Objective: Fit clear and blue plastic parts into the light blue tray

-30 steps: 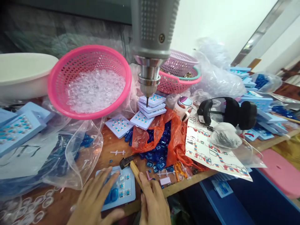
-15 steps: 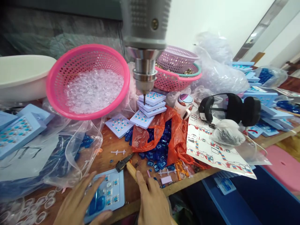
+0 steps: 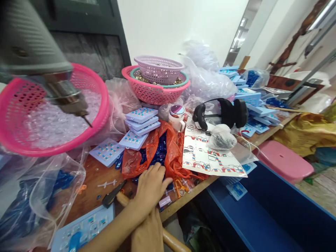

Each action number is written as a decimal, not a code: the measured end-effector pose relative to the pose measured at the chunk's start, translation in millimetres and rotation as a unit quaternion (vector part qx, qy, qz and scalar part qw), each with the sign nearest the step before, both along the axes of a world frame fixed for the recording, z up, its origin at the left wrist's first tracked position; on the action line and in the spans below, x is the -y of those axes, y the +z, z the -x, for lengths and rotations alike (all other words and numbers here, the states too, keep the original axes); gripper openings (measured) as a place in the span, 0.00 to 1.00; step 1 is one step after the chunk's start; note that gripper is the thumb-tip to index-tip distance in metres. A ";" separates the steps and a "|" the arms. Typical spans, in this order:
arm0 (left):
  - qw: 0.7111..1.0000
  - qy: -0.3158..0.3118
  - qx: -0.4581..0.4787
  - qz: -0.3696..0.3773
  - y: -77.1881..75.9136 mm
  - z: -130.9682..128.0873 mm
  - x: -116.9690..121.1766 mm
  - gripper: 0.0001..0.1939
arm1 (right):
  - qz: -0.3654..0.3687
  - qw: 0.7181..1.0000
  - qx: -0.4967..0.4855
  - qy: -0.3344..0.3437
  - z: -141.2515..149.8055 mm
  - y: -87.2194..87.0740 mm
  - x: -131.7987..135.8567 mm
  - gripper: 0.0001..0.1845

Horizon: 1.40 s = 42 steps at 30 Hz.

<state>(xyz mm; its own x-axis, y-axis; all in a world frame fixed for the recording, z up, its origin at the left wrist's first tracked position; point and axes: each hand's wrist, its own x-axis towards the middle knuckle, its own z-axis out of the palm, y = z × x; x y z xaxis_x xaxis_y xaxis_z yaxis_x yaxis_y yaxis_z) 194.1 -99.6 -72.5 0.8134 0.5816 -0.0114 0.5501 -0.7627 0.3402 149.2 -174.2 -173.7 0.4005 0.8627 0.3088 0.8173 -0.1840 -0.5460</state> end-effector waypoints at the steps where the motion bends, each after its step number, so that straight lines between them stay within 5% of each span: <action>1: 1.000 0.004 0.009 0.001 -1.2 -4.3 -5.7 0.01 | 0.005 1.000 0.004 -0.013 1.3 5.3 7.2 0.28; 6: 0.993 0.090 0.077 0.011 0.9 -0.8 -49.5 0.07 | -0.013 0.999 -0.022 -0.027 -3.5 36.9 30.1 0.37; 9: 0.982 0.128 0.134 0.029 7.1 0.5 -73.1 0.07 | -0.058 0.998 -0.001 -0.005 -25.5 49.2 36.6 0.32; 20: 0.917 0.224 0.281 0.175 5.6 -8.1 -114.1 0.04 | 0.009 0.995 0.024 -0.093 -104.4 49.7 39.7 0.22; 27: 0.891 0.237 0.318 0.220 1.1 -3.7 -114.3 0.03 | 0.158 0.980 0.072 -0.096 -123.2 63.1 -17.5 0.19; 31: 0.891 0.225 0.320 0.230 5.4 0.2 -110.4 0.03 | 0.197 0.969 0.122 -0.080 -120.5 72.4 -25.9 0.17; 36: 0.906 0.158 0.303 0.251 13.3 13.2 -96.1 0.02 | 0.161 0.968 0.178 -0.073 -109.7 86.3 11.2 0.14; 42: 0.911 0.115 0.313 0.242 26.8 65.9 -67.9 0.08 | -0.026 0.981 0.192 -0.032 -100.3 81.2 71.5 0.11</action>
<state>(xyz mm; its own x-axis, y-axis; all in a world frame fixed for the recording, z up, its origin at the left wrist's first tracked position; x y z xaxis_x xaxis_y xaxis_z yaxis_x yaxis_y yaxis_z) 128.1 -31.7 -45.7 0.6055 0.7879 0.1121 0.2597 -0.3288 0.9080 249.5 -245.7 -92.4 0.2989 0.8192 0.4895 0.9522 -0.2219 -0.2100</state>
